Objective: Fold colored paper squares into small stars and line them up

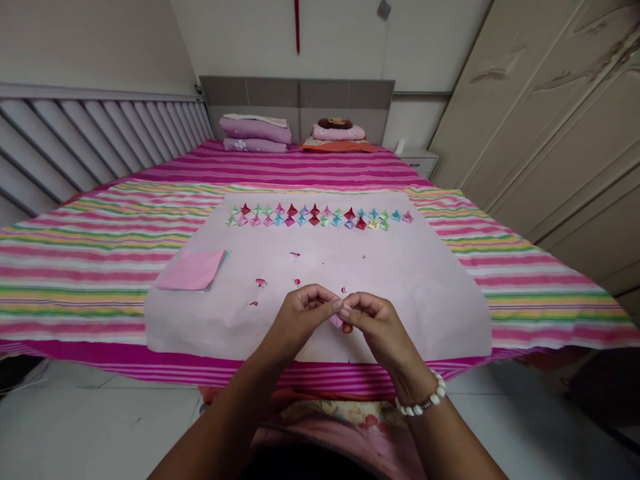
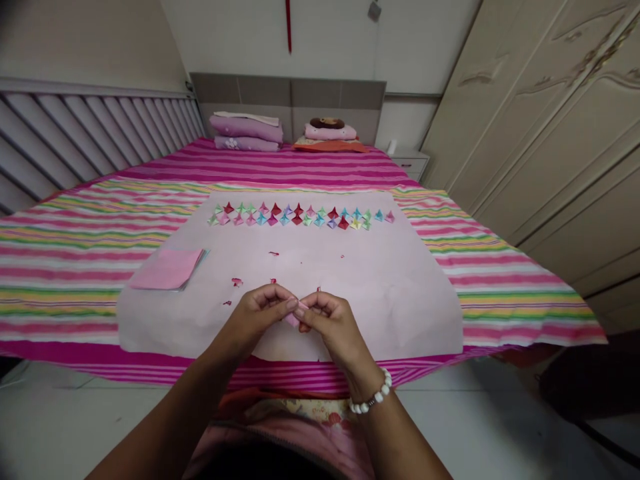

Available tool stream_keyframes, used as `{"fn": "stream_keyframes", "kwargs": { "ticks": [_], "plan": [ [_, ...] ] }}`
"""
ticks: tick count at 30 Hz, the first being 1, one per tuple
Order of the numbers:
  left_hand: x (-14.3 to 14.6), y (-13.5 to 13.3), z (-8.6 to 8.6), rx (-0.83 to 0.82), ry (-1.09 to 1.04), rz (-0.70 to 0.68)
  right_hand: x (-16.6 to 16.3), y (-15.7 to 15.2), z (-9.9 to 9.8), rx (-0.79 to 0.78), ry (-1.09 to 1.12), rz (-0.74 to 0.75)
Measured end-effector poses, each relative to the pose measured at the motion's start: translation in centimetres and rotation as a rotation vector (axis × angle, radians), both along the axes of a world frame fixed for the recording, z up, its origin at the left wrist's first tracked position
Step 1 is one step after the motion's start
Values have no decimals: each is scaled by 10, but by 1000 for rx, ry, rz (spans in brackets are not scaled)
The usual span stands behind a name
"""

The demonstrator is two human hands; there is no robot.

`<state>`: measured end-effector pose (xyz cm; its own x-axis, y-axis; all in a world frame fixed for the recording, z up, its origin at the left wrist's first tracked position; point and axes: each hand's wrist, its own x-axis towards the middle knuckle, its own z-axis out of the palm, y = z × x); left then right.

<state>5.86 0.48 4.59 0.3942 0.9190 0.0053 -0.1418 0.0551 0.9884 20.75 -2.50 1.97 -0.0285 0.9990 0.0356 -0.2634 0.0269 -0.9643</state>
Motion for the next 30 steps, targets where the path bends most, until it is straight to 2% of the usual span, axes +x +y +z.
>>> {"fn": "stream_keyframes", "kwargs": {
  "ticks": [4,7,12,18,23,27,30],
  "plan": [
    [3,-1,-3,-36,-81,80,-5,-2,-1,-38,1,40],
    [7,-3,-8,-92,-117,86,-9,-3,-3,-23,-28,66],
    [11,1,-14,-175,-168,72,-14,0,-8,-10,-40,6],
    [5,1,-14,21,-109,114,-11,1,-9,-45,50,-104],
    [-2,-2,-12,75,-108,105,-3,-1,-3,54,34,-192],
    [-4,-4,-4,66,-45,73,2,-4,2,97,29,-138],
    [-5,-4,1,36,-40,-30,4,-5,4,60,34,-97]
  ]
}}
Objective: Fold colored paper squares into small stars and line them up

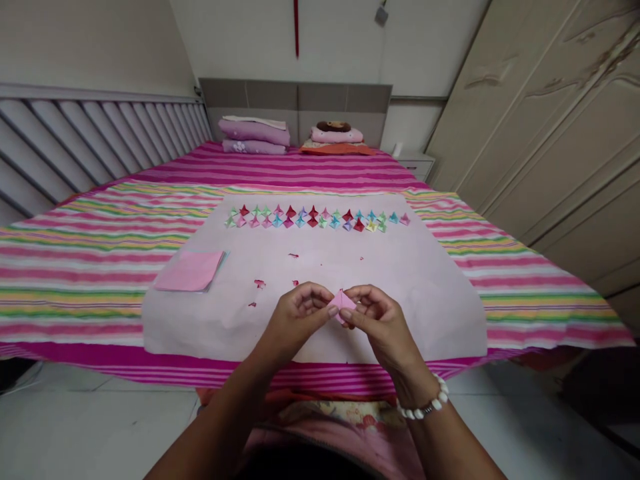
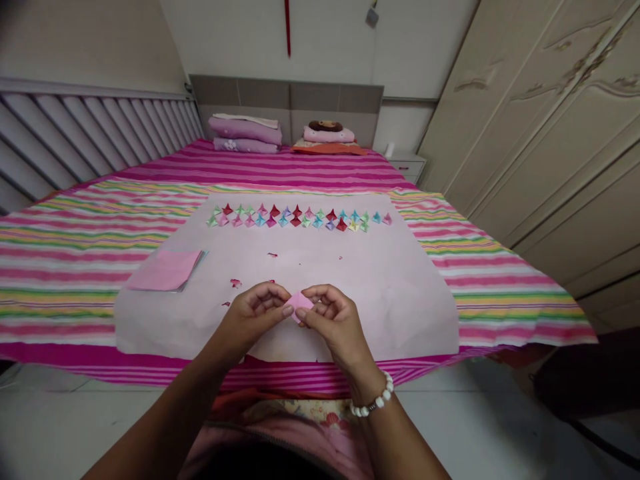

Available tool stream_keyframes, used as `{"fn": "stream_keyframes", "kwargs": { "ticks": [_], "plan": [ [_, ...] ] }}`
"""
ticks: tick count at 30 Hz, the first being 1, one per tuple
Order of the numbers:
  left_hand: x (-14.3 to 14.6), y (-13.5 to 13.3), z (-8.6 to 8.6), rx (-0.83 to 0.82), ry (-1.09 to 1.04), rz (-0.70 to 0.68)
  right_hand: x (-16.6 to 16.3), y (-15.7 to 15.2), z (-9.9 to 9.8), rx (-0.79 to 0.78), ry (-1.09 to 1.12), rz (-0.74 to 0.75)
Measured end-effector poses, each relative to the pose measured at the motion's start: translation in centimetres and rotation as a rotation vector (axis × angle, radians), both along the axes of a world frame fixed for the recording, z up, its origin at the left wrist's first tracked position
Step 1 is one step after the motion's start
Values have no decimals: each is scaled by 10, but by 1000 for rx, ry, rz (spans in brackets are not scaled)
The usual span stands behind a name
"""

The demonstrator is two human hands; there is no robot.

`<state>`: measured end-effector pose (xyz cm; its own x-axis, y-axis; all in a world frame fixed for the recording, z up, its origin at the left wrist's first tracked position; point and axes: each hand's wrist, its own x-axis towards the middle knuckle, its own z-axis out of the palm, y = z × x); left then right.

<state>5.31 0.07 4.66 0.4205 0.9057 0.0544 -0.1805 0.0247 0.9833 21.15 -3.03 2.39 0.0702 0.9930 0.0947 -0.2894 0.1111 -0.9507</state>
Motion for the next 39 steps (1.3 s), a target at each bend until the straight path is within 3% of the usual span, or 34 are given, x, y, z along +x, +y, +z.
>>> {"fn": "stream_keyframes", "kwargs": {
  "ticks": [3,8,21,25,32,39],
  "plan": [
    [-1,1,0,-14,-12,-88,0,0,1,-19,24,17],
    [-2,2,-2,-12,30,-104,-1,0,2,-40,47,43],
    [11,-7,-8,-55,-46,5,-7,-4,6,-80,175,46],
    [8,-7,-10,-65,-51,-15,-7,-4,4,-10,138,12],
    [7,-8,2,-86,17,20,-3,-5,-2,103,20,11],
    [4,-8,-1,-7,10,50,-1,-12,3,61,-30,49]
  ]
}}
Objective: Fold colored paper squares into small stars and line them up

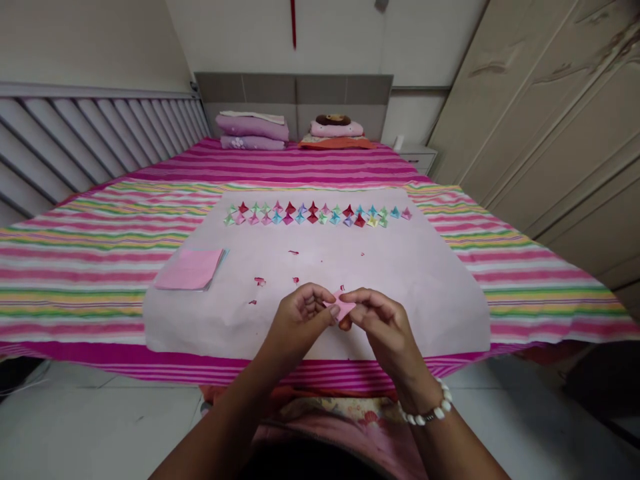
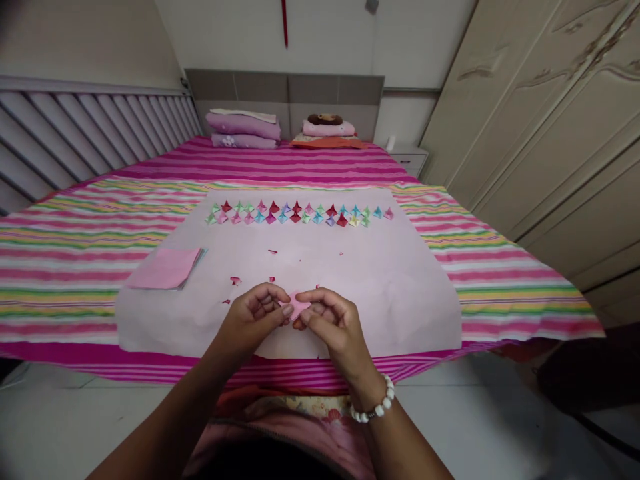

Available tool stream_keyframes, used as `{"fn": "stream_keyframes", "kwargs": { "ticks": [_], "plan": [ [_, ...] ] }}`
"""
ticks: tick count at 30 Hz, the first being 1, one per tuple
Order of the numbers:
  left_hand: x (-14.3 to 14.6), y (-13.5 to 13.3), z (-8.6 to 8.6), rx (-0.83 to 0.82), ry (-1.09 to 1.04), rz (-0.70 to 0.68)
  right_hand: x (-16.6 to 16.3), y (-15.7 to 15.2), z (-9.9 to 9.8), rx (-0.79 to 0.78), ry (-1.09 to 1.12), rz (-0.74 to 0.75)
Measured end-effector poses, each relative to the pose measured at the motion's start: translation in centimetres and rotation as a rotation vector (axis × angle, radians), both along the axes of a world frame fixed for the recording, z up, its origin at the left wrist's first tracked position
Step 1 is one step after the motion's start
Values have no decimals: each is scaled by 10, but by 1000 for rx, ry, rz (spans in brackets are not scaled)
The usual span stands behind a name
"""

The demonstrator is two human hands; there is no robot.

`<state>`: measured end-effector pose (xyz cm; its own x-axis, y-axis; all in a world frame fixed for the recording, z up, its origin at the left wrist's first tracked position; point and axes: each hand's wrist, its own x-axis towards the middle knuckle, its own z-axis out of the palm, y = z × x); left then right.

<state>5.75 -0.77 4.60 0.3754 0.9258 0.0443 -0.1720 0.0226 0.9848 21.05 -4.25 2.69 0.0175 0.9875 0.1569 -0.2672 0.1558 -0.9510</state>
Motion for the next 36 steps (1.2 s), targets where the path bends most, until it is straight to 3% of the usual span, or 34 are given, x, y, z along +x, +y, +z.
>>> {"fn": "stream_keyframes", "kwargs": {
  "ticks": [4,10,16,20,23,26,32,36],
  "plan": [
    [-2,-2,-6,85,51,27,-1,2,-2,-80,1,-62],
    [-3,-2,-9,136,81,1,1,6,-1,-28,-17,-55],
    [-4,5,-10,78,40,-31,1,9,-3,-37,34,-39],
    [2,6,-14,-32,7,92,-1,10,-5,-30,90,-99],
    [8,4,-18,-97,-10,90,-5,10,-5,-9,82,-175],
    [12,1,-21,-64,-19,84,-11,8,-4,-2,45,-200],
    [13,-1,-23,95,79,233,-17,6,-4,-5,5,-205],
    [17,-1,-26,-8,-34,180,-17,8,-5,3,36,-253]
  ]
}}
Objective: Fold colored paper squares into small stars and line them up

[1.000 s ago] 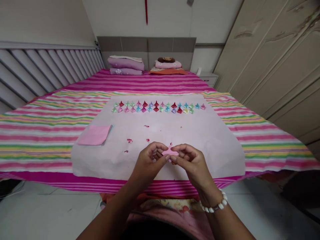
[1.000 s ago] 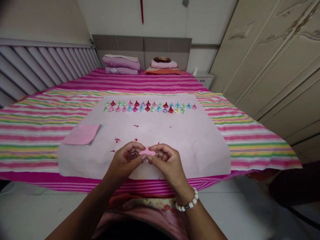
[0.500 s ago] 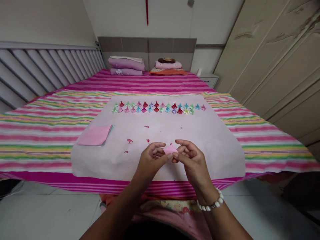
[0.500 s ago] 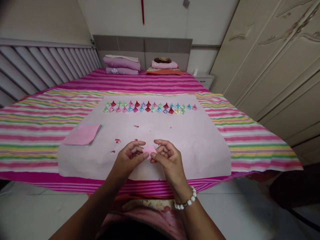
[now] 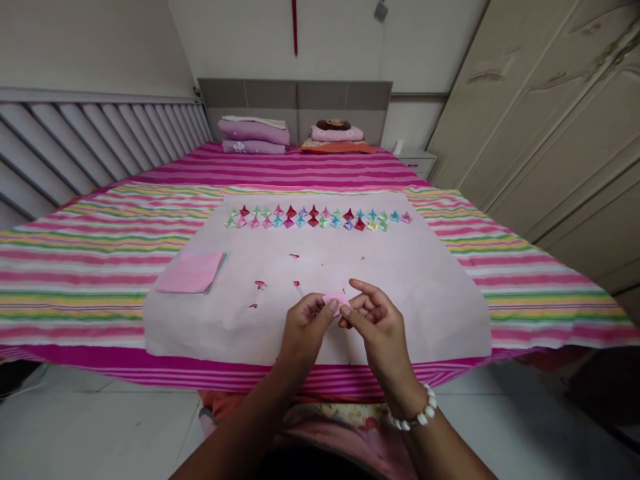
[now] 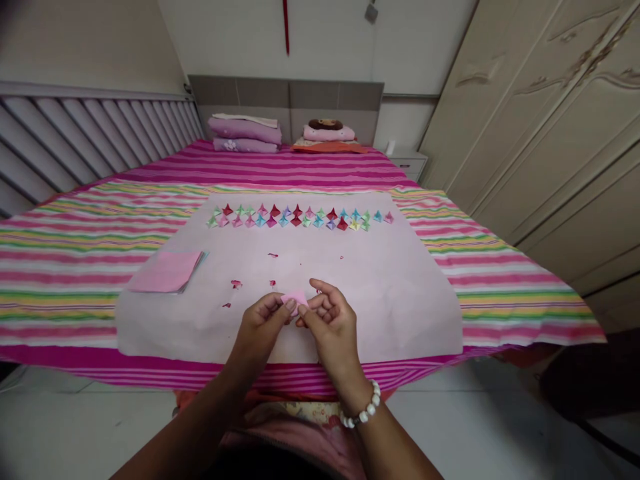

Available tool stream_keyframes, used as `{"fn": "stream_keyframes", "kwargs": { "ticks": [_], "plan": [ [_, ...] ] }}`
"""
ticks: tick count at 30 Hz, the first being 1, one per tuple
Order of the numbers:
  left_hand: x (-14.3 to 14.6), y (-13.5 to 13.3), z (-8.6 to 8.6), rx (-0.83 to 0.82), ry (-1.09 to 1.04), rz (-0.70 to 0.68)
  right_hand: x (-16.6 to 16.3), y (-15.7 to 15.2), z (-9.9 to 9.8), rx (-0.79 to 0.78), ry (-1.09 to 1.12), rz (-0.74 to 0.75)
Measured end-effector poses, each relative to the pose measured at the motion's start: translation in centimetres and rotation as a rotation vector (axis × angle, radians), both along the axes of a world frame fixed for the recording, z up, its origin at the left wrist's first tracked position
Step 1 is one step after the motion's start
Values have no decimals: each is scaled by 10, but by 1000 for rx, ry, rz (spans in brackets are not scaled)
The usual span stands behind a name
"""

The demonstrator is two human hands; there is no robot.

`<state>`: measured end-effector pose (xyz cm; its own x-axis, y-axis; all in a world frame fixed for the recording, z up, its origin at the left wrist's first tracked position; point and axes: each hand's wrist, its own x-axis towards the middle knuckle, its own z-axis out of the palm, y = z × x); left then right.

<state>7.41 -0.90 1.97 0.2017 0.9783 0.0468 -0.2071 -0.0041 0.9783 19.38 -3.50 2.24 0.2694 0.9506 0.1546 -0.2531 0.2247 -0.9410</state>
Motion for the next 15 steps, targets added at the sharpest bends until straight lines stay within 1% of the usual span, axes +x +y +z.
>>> {"fn": "stream_keyframes", "kwargs": {
  "ticks": [3,5,7,8,12,13,15],
  "plan": [
    [2,0,-1,-110,-174,-79,1,1,1,25,19,-47],
    [1,1,1,-203,-308,-111,3,1,2,38,33,-10],
    [-3,2,4,-339,-441,-160,6,0,2,50,66,88],
    [-6,2,6,-414,-503,-208,8,0,2,49,89,143],
    [-15,2,9,-653,-677,-467,16,0,-1,-3,136,357],
    [-15,1,8,-700,-705,-505,16,1,-2,-13,134,399],
    [-15,-2,6,-775,-745,-533,17,2,-4,-11,128,448]
  ]
}}
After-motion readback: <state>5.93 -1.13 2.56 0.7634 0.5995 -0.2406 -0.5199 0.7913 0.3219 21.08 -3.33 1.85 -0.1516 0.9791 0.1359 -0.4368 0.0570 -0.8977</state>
